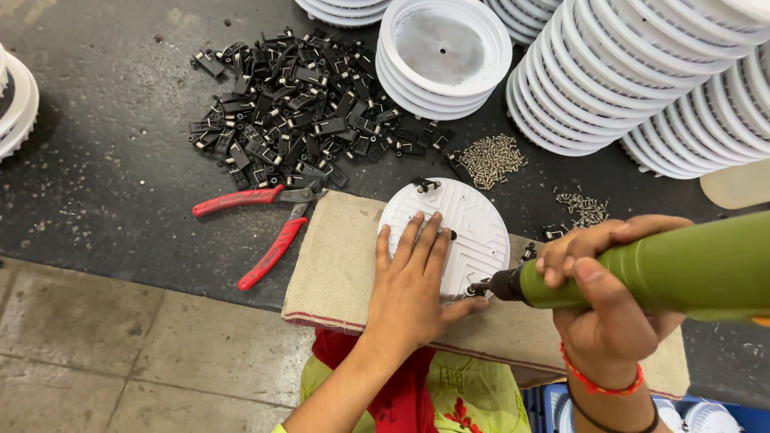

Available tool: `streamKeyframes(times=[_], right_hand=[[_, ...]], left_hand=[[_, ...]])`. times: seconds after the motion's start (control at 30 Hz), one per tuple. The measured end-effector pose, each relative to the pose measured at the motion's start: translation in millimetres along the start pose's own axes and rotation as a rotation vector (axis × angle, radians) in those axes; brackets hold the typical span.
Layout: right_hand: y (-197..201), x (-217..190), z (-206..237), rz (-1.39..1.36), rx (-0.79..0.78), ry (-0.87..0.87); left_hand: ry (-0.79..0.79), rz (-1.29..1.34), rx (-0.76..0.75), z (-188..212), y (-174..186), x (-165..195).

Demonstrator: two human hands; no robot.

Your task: The person attaches black mounting clips to a white round lamp housing on a workbench, picking small screws from the table and driving them with an electric screwdriver, holding the housing steady with the other hand. They repeat the clip-and-screw fastening around the housing edge.

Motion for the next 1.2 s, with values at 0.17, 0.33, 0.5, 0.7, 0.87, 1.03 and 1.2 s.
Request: streamKeyframes(times=[0.17, 0.33, 0.5, 0.7, 0.87, 1.03, 1.2], right_hand=[[-1, -1, 0, 0.031, -0.013, 0.005], [-3, -3, -1, 0.068, -0.046, 0.01], [-12, -2, -1, 0.092, -0.064, -0.005], [-27, -4, -6, 0.148, -0.1, -0.043], [-38, 2, -11, 0.221, -0.138, -0.023], [-43, 9, -9, 0.154, -0.137, -0.056], [-55, 20, -11, 0.138, -0.167, -0.085]], left_hand=[[0.0, 0.004, -0.002, 1, 1, -3], [-0.003, 0.006, 0.004, 1, 1, -6], [-0.014, 0.023, 0.027, 3, 4, -6], [-0.02, 0.052, 0.056, 2, 9, -9], [-0.015, 0.077, 0.081, 1, 12, -16], [-0.01, 0.104, 0.089, -1, 13, -24], [0.006, 0.129, 0.069, -6, 17, -34]])
Point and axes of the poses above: each hand's wrist, its own z-axis away from the middle knuckle, its own y-axis out of the back of the hand, x = y × z, the point moved 7 cm from there along -z, towards the middle knuckle, and after that the axes turned 3 degrees about z, right-handed, at the moved point
